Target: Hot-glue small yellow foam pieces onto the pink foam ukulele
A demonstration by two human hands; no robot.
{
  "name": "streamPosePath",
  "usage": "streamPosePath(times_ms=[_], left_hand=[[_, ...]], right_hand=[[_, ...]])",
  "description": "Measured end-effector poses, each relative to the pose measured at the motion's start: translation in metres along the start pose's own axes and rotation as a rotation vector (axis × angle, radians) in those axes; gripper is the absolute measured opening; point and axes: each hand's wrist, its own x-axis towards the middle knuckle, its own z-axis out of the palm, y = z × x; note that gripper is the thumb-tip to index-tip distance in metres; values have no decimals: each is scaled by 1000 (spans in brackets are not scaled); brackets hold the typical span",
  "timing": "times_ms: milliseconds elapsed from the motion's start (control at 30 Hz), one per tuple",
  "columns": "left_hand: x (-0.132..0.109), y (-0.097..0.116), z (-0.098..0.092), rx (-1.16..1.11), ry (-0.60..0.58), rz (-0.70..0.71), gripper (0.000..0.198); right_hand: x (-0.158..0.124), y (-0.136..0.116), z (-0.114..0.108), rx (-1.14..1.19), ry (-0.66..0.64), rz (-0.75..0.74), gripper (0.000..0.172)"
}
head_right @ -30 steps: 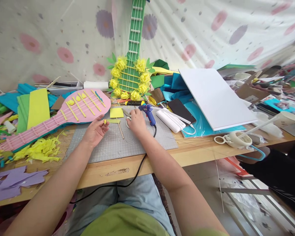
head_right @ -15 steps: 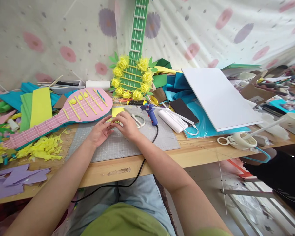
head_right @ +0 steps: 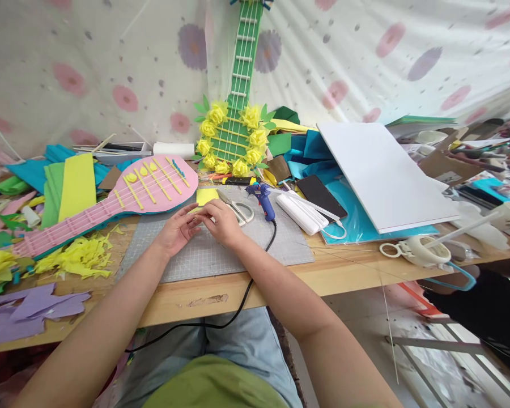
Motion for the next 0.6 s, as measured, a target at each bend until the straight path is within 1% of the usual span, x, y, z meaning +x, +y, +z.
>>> streamPosePath(times_ms=[100,233,433,600], left_hand=[[0,1,-1,-24,-13,9,22],[-1,1,-3,-17,-45,2,23],[1,-1,-3,-10,-29,11,25],[0,1,0,23,21,-12,25]], right_hand=[[-1,1,1,23,20,-13,16],[-1,2,2,6,7,5,16],[-1,1,2,-22,-13,15,15],[-2,4,1,26,81,-47,12]])
